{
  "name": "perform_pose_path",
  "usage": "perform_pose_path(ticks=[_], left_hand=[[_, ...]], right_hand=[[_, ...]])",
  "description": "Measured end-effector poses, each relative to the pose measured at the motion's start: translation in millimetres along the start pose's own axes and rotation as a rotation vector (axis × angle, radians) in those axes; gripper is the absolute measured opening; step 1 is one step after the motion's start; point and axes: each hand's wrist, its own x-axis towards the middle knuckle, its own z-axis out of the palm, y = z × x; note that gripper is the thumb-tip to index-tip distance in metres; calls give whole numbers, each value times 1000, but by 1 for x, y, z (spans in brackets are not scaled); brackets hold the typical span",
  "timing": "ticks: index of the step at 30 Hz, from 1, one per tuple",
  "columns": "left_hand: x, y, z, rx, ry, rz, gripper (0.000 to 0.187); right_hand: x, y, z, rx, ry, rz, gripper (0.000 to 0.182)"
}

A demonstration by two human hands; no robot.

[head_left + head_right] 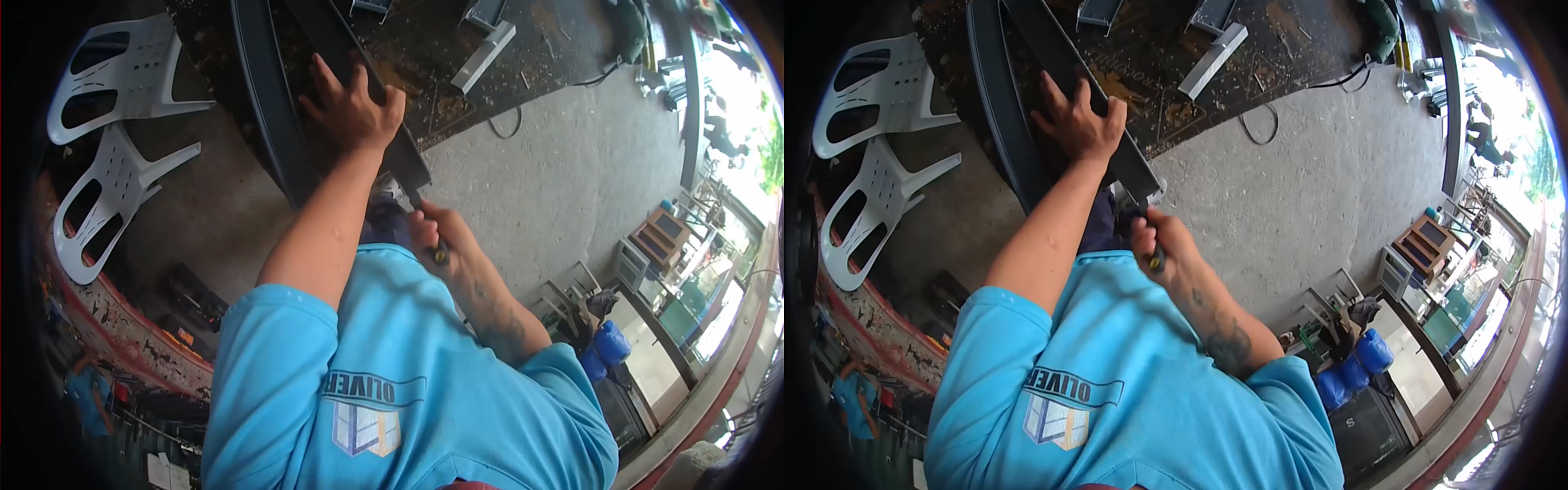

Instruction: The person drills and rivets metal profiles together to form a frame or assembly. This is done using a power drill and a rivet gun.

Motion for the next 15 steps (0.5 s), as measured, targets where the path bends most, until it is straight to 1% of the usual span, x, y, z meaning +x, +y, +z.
perform_pose_path(ticks=[2, 3, 4, 6, 7, 8, 10, 11, 12, 14, 15], left_hand=[[1, 3, -1, -2, 5, -1, 67], [2, 1, -1, 6, -2, -10, 67], [1, -2, -1, 16, -12, -19, 67], [1, -2, 1, 21, 1, 9, 65], [2, 0, 3, 15, 2, 11, 65], [1, -1, 2, 26, 14, 15, 64], [1, 0, 3, 25, 28, 29, 64], [0, 0, 3, 42, 31, 29, 64], [-1, -1, 4, 61, 33, 28, 64], [0, 0, 4, 57, 36, 26, 65], [0, 0, 4, 62, 32, 20, 64]], right_hand=[[-6, -12, 18, 106, 33, 0, 36], [-19, -9, 18, 42, -32, -26, 34], [-17, -9, 16, 45, -20, -16, 34], [-14, -10, 11, 52, -72, 0, 38], [-13, -8, 18, 61, -2, -20, 36], [-11, -6, 17, 73, -6, -27, 36], [-10, -4, 15, -31, 39, -80, 32], [-6, -4, 8, -73, 15, -91, 29], [-5, -1, 6, -71, 13, -98, 29], [-3, 3, 6, -162, 63, -184, 27], [-6, 3, 6, -176, 72, -194, 29]])
